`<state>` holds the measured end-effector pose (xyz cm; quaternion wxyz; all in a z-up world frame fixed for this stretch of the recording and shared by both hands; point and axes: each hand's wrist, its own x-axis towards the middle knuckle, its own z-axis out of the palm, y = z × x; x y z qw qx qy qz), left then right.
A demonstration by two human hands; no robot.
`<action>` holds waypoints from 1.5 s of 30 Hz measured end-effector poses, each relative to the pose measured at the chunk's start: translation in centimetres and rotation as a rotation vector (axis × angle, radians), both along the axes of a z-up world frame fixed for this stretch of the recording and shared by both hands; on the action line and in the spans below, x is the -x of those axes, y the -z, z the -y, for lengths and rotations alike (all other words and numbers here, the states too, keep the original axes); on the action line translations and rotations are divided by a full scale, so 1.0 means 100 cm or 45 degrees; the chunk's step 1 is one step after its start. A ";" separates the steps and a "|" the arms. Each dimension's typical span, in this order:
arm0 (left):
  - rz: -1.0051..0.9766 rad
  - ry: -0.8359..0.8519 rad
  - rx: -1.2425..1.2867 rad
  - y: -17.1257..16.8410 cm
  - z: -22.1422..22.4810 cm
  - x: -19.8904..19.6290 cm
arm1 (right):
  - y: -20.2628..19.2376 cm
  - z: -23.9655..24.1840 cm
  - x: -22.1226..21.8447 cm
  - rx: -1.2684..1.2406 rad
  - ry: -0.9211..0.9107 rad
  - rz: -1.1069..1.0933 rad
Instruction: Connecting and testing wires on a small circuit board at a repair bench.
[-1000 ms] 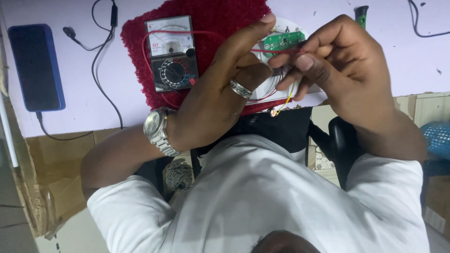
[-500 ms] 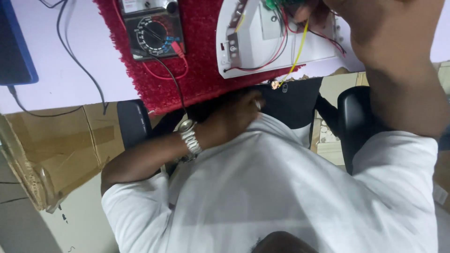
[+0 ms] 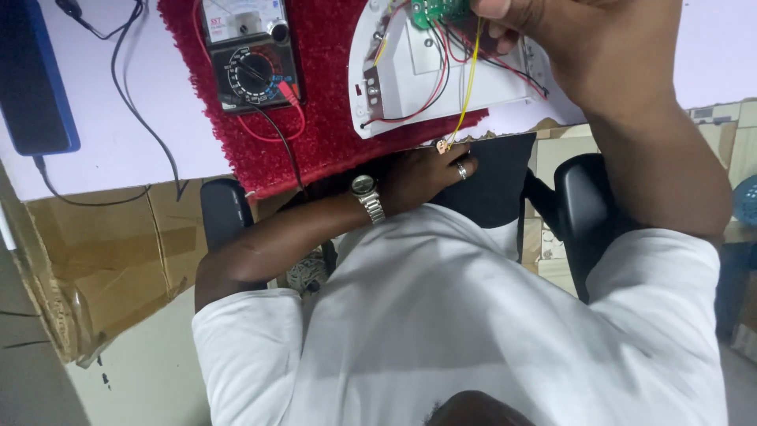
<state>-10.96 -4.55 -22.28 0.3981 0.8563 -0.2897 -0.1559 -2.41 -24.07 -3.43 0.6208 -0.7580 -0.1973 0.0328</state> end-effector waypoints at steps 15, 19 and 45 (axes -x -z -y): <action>0.289 -0.329 0.452 -0.228 -0.075 -0.045 | -0.009 -0.022 -0.014 -0.018 0.058 0.145; 0.258 -0.388 0.553 -0.211 -0.073 -0.079 | -0.002 -0.021 -0.017 0.037 0.107 0.171; 0.370 -0.345 0.602 -0.196 -0.058 -0.093 | 0.007 -0.028 -0.014 0.031 -0.006 0.168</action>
